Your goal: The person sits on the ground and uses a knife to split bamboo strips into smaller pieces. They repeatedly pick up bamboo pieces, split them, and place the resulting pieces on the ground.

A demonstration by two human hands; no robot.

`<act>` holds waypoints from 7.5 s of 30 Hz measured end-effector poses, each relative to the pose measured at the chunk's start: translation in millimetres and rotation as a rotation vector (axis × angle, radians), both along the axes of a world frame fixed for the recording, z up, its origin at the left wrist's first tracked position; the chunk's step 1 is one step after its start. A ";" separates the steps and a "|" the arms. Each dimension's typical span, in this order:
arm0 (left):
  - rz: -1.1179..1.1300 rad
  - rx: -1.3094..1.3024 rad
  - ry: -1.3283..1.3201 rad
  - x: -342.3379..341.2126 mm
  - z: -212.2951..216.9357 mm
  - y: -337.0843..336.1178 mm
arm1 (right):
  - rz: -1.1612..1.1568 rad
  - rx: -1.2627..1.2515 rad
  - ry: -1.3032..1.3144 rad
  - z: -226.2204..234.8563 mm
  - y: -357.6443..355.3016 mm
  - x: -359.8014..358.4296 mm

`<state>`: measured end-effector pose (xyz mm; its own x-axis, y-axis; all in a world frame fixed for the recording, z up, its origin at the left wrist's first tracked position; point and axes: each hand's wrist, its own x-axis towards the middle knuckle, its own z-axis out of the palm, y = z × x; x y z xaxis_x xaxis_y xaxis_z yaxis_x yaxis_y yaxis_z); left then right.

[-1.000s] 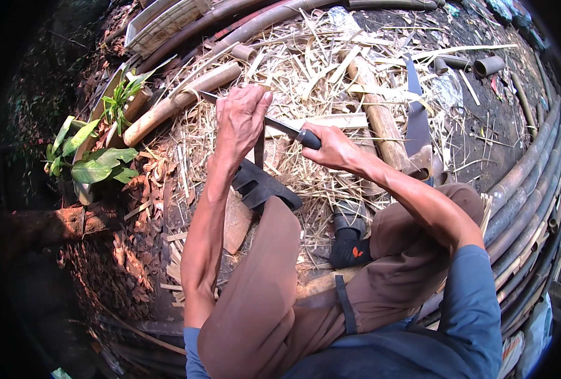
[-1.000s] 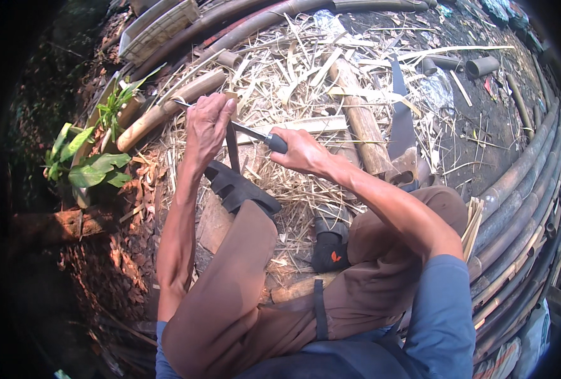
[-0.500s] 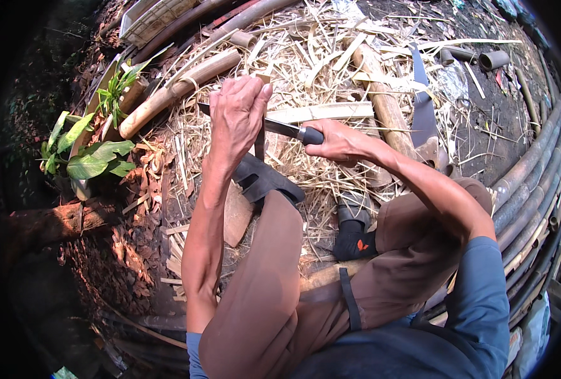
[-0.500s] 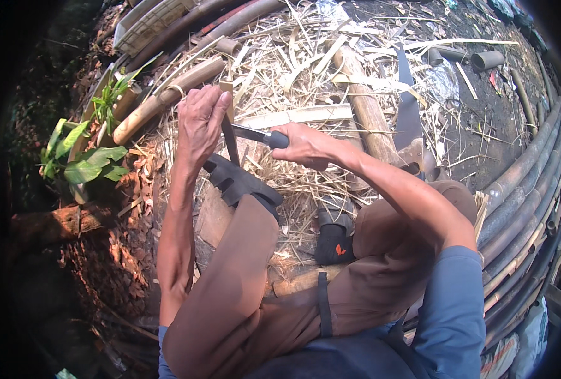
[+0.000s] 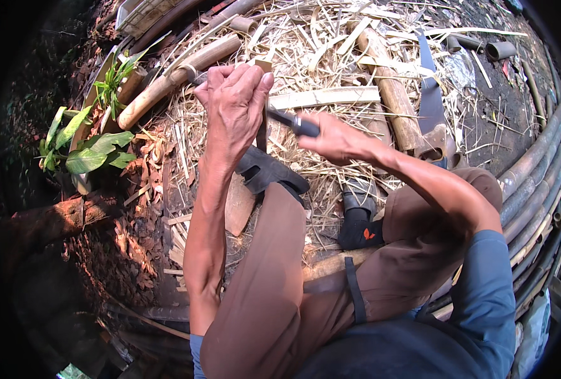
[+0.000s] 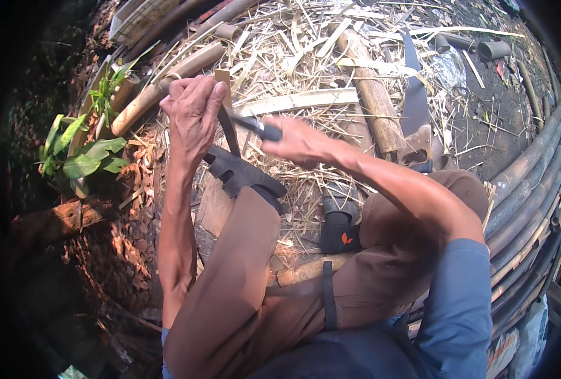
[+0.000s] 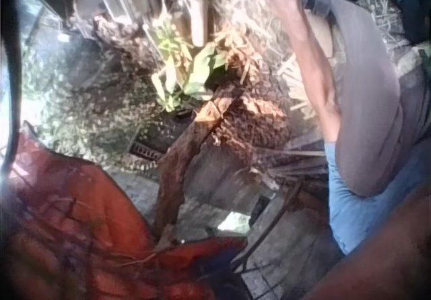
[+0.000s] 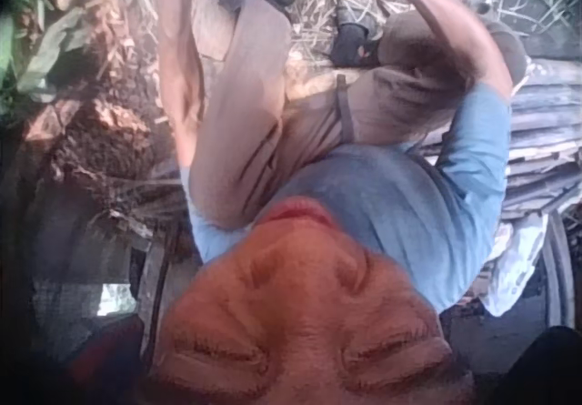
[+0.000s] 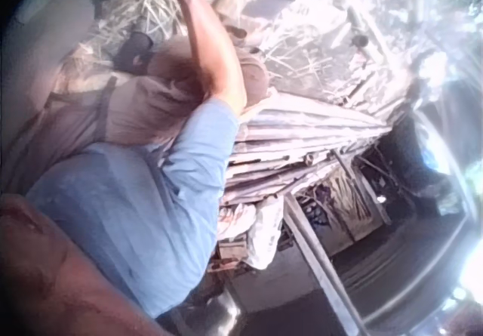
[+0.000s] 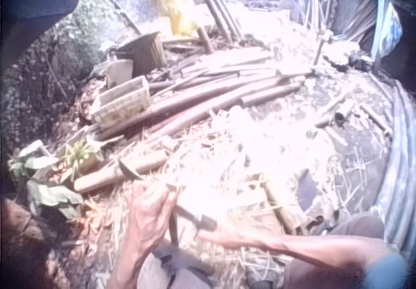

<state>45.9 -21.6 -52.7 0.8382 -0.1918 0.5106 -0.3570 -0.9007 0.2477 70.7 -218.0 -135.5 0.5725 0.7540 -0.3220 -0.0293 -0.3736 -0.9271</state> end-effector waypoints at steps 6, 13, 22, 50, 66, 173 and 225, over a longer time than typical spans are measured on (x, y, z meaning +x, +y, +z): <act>0.037 0.005 0.080 -5.1 -1.7 4.2 | 0.158 -0.032 -0.039 -22.1 1.3 -2.9; 0.032 0.062 0.121 -11.7 -4.4 2.3 | 0.079 -0.085 -0.442 -36.7 2.6 1.2; 0.131 -0.324 0.340 79.3 -72.1 70.7 | 0.092 -0.183 -0.020 -77.6 15.5 16.8; 0.568 -1.168 -0.420 -151.4 -20.2 73.2 | -0.008 -0.116 -0.532 -0.6 24.0 -184.6; 0.741 -0.981 -0.579 -213.0 -48.6 74.5 | 0.074 0.068 -0.269 -50.3 27.1 -244.1; 0.771 -0.661 -0.495 -173.0 -42.0 34.4 | 0.017 -0.101 -0.169 -97.5 17.0 -191.9; 0.709 -0.691 -0.387 -178.6 -101.7 54.5 | -0.060 -0.306 -0.128 -117.9 -0.1 -160.2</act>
